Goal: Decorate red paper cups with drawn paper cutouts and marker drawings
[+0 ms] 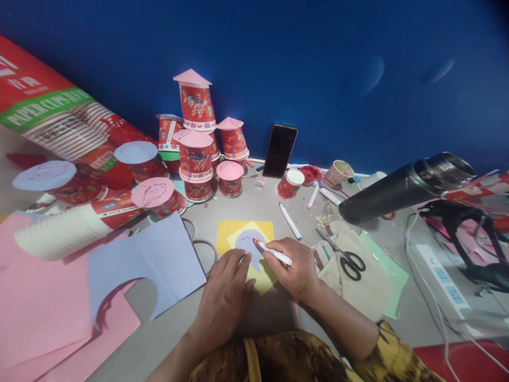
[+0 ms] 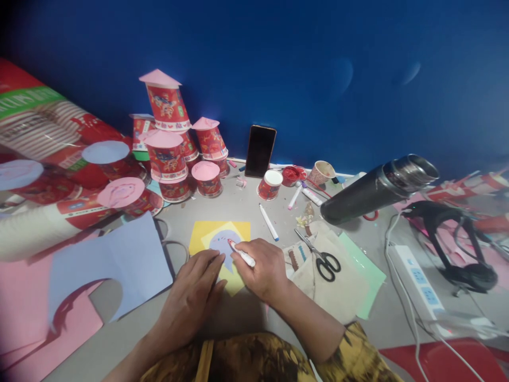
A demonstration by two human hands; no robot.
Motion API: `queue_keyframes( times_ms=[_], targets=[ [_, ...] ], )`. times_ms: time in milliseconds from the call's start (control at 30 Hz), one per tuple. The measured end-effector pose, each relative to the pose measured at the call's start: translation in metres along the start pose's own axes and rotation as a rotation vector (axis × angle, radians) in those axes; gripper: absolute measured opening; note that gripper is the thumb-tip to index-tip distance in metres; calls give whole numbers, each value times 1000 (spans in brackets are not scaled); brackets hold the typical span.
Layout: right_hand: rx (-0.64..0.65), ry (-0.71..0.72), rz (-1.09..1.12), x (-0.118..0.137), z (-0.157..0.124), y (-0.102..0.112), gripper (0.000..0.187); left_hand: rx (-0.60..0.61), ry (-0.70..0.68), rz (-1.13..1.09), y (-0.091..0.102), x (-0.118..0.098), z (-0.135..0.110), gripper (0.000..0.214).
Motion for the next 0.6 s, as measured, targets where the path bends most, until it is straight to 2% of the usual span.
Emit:
queue_keyframes(
  times_ms=[200, 367, 600],
  targets=[
    [8, 5, -3, -3, 0, -4, 21, 9, 7, -19, -1, 1, 0, 35],
    [-13, -42, -46, -8, -2, 2, 22, 10, 13, -24, -2, 2, -1, 35],
    [-18, -16, -14, -1, -2, 5, 23, 14, 30, -11, -4, 3, -2, 36]
  ],
)
Point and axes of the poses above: each hand's wrist, its own z-axis towards the middle knuckle, its own y-axis out of the back of the hand, x = y × z, the point moved 8 cm from there along z, towards the middle knuckle, and after that the axes turned 4 degrees about -y, right-handed, at the moved point
